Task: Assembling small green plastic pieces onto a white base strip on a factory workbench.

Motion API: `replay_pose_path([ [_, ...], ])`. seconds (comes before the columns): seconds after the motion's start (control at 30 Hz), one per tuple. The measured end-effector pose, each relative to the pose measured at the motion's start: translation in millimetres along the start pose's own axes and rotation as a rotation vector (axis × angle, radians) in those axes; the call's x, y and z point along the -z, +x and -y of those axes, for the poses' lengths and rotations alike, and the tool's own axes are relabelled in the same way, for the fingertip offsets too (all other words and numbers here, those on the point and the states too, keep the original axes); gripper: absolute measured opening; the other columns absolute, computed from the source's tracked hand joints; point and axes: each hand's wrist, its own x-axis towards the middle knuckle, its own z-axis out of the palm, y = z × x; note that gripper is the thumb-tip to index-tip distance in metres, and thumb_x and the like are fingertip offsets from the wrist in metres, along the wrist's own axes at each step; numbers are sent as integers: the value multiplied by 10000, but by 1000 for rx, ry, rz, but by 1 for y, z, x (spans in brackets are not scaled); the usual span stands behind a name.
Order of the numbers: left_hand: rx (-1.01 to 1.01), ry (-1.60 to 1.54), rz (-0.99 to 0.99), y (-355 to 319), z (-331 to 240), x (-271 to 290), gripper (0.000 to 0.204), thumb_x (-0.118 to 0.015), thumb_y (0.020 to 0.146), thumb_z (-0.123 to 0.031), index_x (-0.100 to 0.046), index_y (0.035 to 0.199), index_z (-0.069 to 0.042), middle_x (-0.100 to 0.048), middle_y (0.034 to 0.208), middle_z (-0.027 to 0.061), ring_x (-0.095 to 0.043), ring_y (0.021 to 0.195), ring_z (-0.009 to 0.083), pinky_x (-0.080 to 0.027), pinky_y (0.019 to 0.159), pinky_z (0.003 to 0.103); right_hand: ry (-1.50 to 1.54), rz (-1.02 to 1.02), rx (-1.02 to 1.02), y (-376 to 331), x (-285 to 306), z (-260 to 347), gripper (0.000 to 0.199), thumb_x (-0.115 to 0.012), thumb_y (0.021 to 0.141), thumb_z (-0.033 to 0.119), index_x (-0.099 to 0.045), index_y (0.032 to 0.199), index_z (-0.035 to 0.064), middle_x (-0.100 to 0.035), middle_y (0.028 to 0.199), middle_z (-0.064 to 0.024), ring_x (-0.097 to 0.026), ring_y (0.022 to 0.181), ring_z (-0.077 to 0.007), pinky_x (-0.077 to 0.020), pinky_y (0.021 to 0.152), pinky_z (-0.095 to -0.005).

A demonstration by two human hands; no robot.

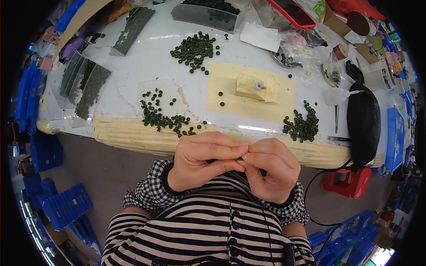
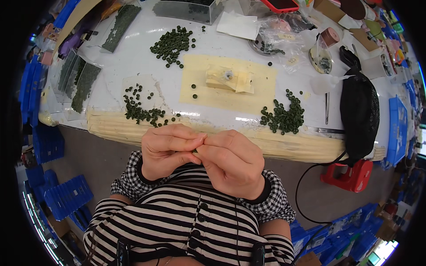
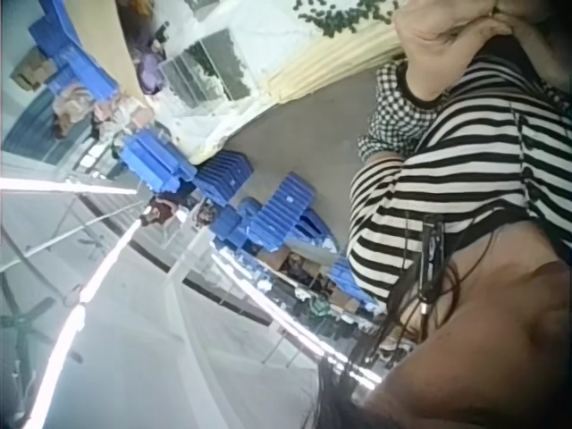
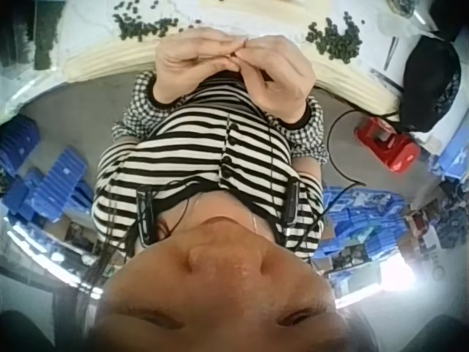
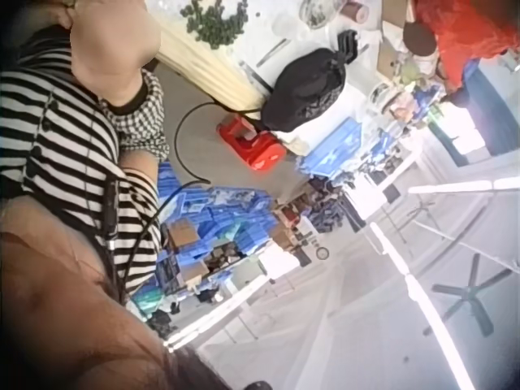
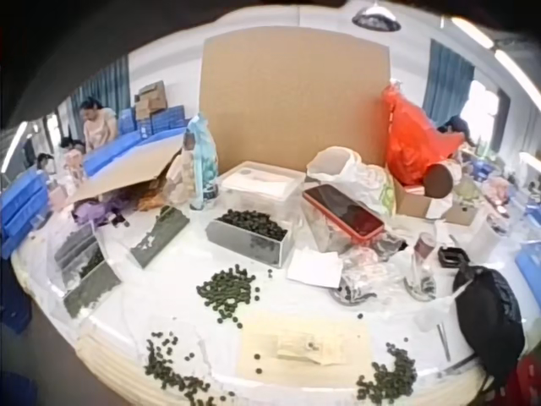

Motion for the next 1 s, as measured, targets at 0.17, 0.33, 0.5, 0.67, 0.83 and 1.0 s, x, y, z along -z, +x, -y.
replay_pose_path([
  [0.17, -33, 33, 30, -1, -1, 1, 351, -784, 741, 20, -706, 1083, 14, -693, 1082, 175, -679, 936, 216, -547, 794, 279, -15, 15, 23, -1, 2, 0, 234, -750, 636, -85, -666, 833, 7, -649, 814, -92, -632, 676, -227, -511, 581, -291],
  [0.33, 15, 7, 8, 0, -1, 0, 347, -790, 752, -8, -699, 1086, 16, -689, 1076, 179, -676, 952, 220, -546, 809, 289, -8, 3, -16, 0, 1, 0, 239, -769, 655, -71, -660, 854, 2, -651, 808, -93, -637, 680, -219, -512, 577, -286],
  [0.5, 141, -296, -80, 0, 3, -5, 265, -724, 851, -59, -678, 1097, 26, -670, 1104, 189, -656, 1008, 226, -524, 878, 316, -49, -60, -26, 1, -1, 0, 237, -793, 680, -56, -663, 870, -1, -664, 805, -102, -649, 681, -202, -517, 567, -272],
  [0.67, 272, -404, -107, -2, 6, -5, 175, -617, 938, -90, -681, 1047, 31, -664, 1084, 181, -648, 1002, 219, -519, 869, 310, -50, -105, -19, -3, -4, -3, 250, -820, 684, -37, -664, 876, -1, -669, 790, -111, -651, 666, -190, -512, 541, -260],
  [0.83, 365, -505, -91, 0, 9, -4, 152, -614, 934, -76, -686, 1017, 30, -664, 1040, 152, -646, 957, 196, -515, 844, 295, -53, -113, -10, -3, -6, -2, 265, -835, 679, -20, -660, 877, -3, -670, 775, -109, -650, 663, -189, -505, 531, -257],
  [1.0, 388, -509, -100, 1, 7, -5, 147, -603, 938, -69, -685, 1006, 32, -663, 1032, 144, -642, 952, 184, -511, 847, 288, -71, -103, -6, -2, -6, -1, 262, -825, 687, -31, -661, 889, -4, -672, 767, -108, -649, 662, -188, -508, 541, -254],
])
